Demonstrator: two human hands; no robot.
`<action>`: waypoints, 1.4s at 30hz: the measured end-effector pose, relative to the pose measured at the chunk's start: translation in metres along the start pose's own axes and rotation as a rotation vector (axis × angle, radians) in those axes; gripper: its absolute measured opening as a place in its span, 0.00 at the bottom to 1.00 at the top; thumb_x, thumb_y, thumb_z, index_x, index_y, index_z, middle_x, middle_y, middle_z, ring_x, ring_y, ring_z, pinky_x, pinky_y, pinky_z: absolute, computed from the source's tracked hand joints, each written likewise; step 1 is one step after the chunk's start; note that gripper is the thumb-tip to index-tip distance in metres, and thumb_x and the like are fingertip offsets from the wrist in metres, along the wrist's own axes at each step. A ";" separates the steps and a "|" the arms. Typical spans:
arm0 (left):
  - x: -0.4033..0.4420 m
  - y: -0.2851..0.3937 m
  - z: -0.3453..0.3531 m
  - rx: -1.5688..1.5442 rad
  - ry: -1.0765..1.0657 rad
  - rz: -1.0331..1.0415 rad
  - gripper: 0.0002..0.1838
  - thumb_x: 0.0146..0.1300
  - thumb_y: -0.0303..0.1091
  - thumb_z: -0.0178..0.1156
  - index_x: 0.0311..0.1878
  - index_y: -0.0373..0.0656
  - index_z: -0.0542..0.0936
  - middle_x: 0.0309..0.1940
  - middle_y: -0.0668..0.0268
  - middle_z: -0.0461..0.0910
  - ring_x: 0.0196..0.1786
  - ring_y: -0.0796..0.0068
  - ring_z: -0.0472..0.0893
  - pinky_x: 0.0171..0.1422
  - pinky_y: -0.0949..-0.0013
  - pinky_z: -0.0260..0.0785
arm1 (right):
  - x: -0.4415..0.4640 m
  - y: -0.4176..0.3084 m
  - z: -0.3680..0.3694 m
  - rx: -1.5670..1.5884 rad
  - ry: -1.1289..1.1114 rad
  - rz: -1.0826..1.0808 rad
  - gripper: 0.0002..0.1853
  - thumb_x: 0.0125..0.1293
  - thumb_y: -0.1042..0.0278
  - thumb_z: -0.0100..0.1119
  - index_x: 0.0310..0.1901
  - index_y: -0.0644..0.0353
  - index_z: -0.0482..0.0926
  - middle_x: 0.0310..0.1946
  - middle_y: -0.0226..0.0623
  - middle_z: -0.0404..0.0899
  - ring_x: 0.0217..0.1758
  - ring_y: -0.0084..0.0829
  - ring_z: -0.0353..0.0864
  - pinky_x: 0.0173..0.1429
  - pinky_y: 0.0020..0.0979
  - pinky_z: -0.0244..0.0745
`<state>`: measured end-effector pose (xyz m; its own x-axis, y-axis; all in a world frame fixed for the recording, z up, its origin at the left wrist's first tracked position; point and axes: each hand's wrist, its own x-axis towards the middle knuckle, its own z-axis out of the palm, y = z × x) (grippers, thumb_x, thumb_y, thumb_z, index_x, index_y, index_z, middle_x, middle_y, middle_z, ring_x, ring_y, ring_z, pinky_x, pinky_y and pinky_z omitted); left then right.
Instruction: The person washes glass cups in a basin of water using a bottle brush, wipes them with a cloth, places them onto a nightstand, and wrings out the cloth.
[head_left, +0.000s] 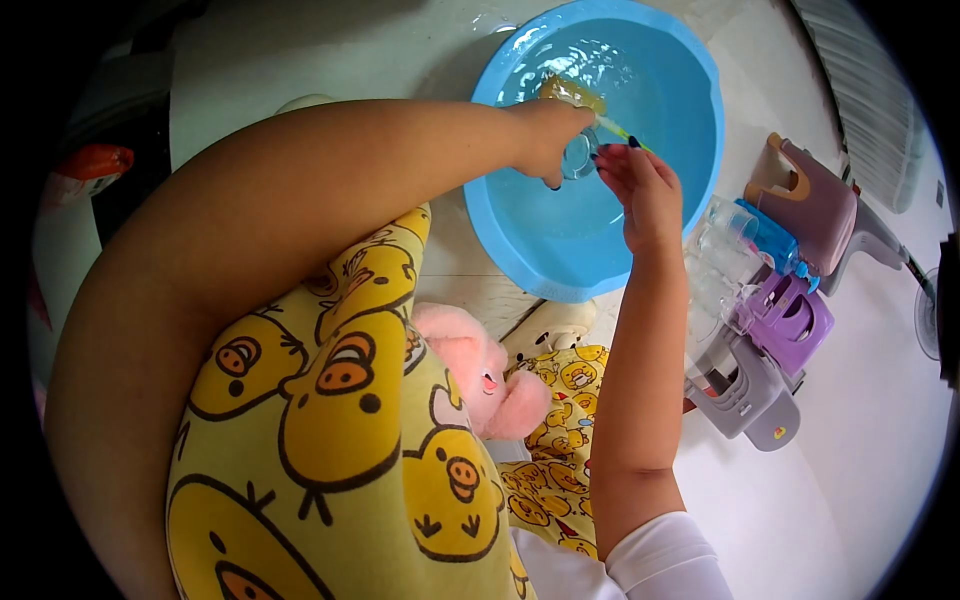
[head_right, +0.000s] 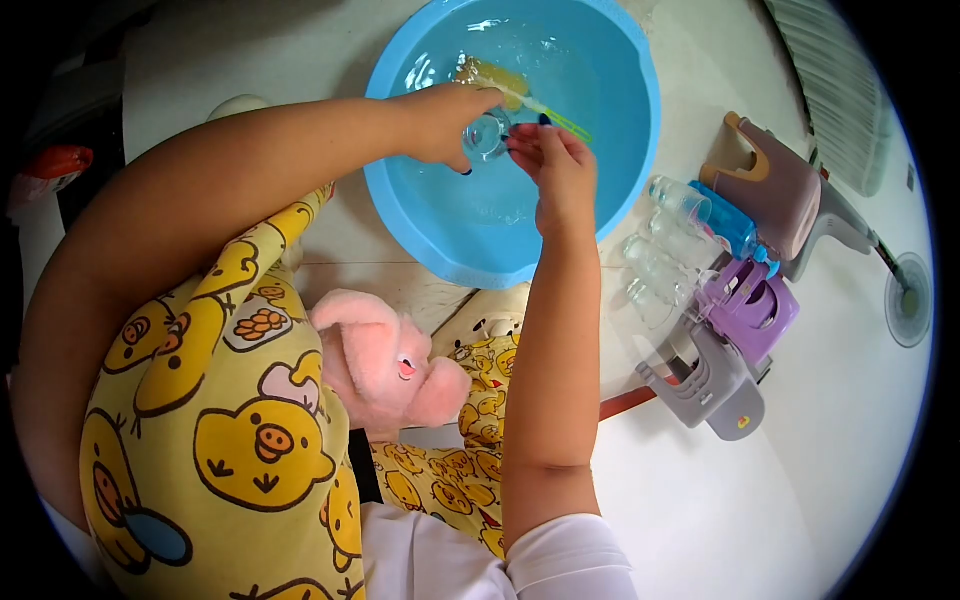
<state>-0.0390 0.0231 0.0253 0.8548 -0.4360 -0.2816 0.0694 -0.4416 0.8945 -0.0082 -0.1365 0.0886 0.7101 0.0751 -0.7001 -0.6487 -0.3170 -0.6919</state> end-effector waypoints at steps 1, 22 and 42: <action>0.001 -0.001 0.001 -0.022 -0.002 -0.009 0.39 0.35 0.31 0.70 0.54 0.38 0.64 0.44 0.54 0.74 0.49 0.58 0.74 0.49 0.64 0.69 | 0.002 0.006 -0.005 0.013 0.100 -0.044 0.11 0.61 0.68 0.49 0.37 0.67 0.75 0.34 0.39 0.79 0.36 0.29 0.78 0.43 0.27 0.72; 0.006 -0.004 0.003 -0.093 0.127 0.088 0.35 0.35 0.33 0.71 0.49 0.39 0.67 0.44 0.56 0.74 0.48 0.58 0.74 0.50 0.65 0.67 | 0.003 0.045 0.042 -0.085 0.152 -0.218 0.18 0.65 0.59 0.45 0.54 0.54 0.64 0.46 0.32 0.70 0.47 0.28 0.71 0.48 0.36 0.69; -0.003 0.013 -0.007 -0.330 0.278 0.114 0.35 0.35 0.36 0.71 0.50 0.42 0.67 0.42 0.57 0.76 0.46 0.63 0.76 0.49 0.66 0.68 | 0.042 0.092 -0.029 0.430 0.282 0.018 0.15 0.63 0.58 0.48 0.45 0.60 0.71 0.39 0.36 0.75 0.42 0.35 0.72 0.52 0.39 0.64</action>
<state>-0.0371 0.0246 0.0403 0.9691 -0.2202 -0.1112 0.0887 -0.1093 0.9900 -0.0299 -0.1895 0.0004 0.7058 -0.2039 -0.6785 -0.6731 0.1060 -0.7320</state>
